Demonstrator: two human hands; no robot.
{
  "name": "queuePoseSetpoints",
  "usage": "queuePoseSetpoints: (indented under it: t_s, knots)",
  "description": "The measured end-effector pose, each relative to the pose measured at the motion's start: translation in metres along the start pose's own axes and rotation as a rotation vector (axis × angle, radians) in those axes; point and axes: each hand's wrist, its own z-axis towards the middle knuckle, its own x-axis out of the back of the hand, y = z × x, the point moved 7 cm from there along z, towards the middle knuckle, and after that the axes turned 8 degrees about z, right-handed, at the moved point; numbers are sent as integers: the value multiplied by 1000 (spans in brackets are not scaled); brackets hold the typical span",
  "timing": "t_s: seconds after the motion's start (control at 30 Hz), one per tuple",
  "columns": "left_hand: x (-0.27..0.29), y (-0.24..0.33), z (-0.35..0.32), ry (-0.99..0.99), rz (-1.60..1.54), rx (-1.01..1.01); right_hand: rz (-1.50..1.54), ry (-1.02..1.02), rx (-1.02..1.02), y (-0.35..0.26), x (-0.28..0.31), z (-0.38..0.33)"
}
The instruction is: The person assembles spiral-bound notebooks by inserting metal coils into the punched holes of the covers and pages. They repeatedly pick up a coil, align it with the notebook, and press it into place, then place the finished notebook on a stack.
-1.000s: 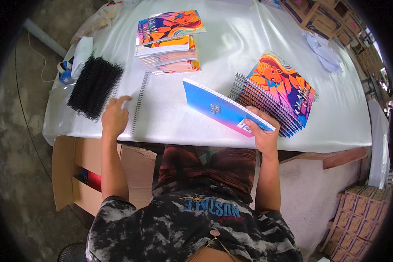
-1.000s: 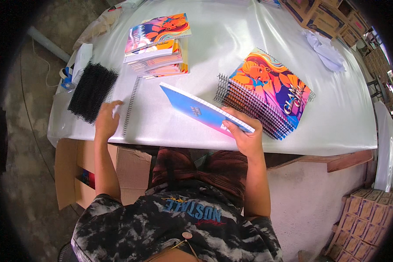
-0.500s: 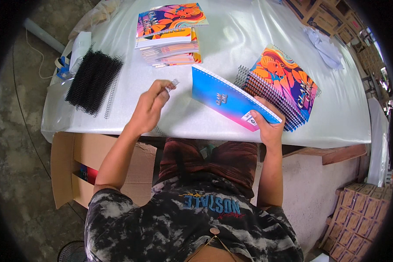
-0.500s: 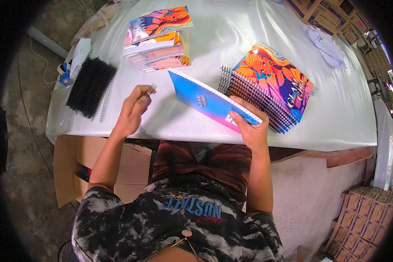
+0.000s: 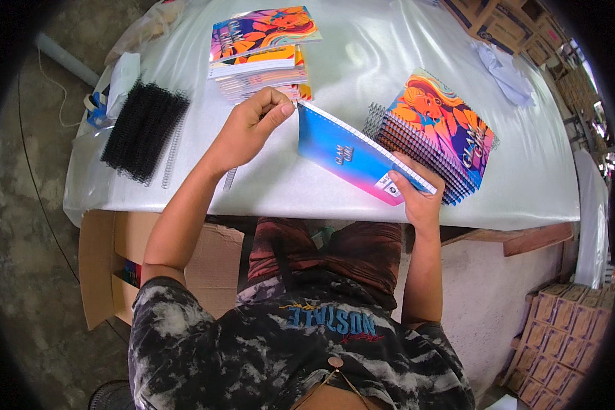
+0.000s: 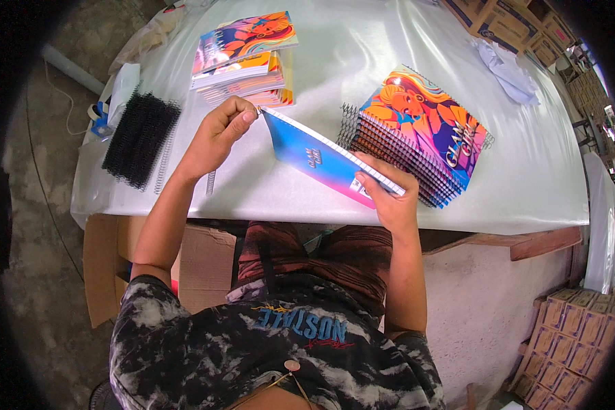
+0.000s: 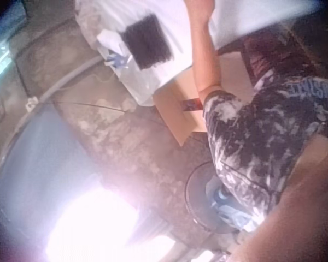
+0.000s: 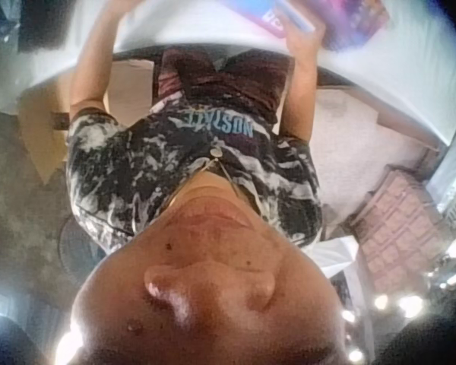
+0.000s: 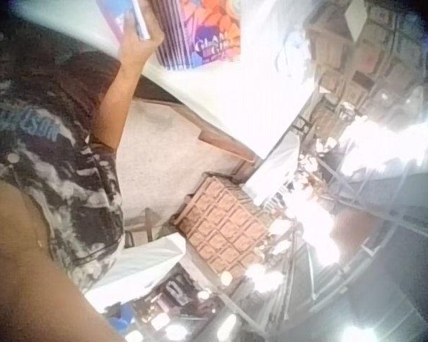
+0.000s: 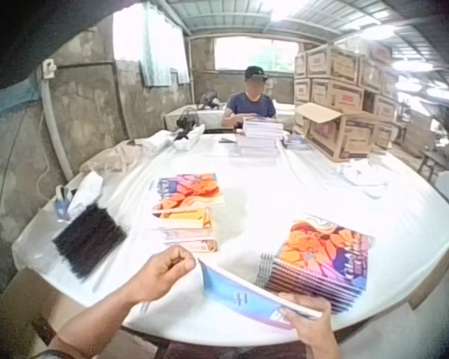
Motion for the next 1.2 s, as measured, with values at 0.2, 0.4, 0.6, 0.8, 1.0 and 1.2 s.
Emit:
queuePoseSetpoints:
  t_s: [0.2, 0.4, 0.6, 0.8, 1.0, 1.2]
  knots:
    - [5, 7, 4, 21, 247, -101, 9, 1, 30, 0, 0, 0]
    - [9, 11, 10, -134, -53, -79, -51, -123, 128, -5, -2, 4]
    - [10, 22, 13, -282, 23, -99, -30, -82, 49, 0, 2, 0]
    - [9, 16, 13, -471, -52, 58, -35, -131, 33, -3, 0, 4]
    - [10, 23, 11, -304, 13, -108, 16, -18, 59, -10, -3, 2]
    - [10, 19, 11, -452, 49, 46, 66, -182, -102, 4, -2, 0]
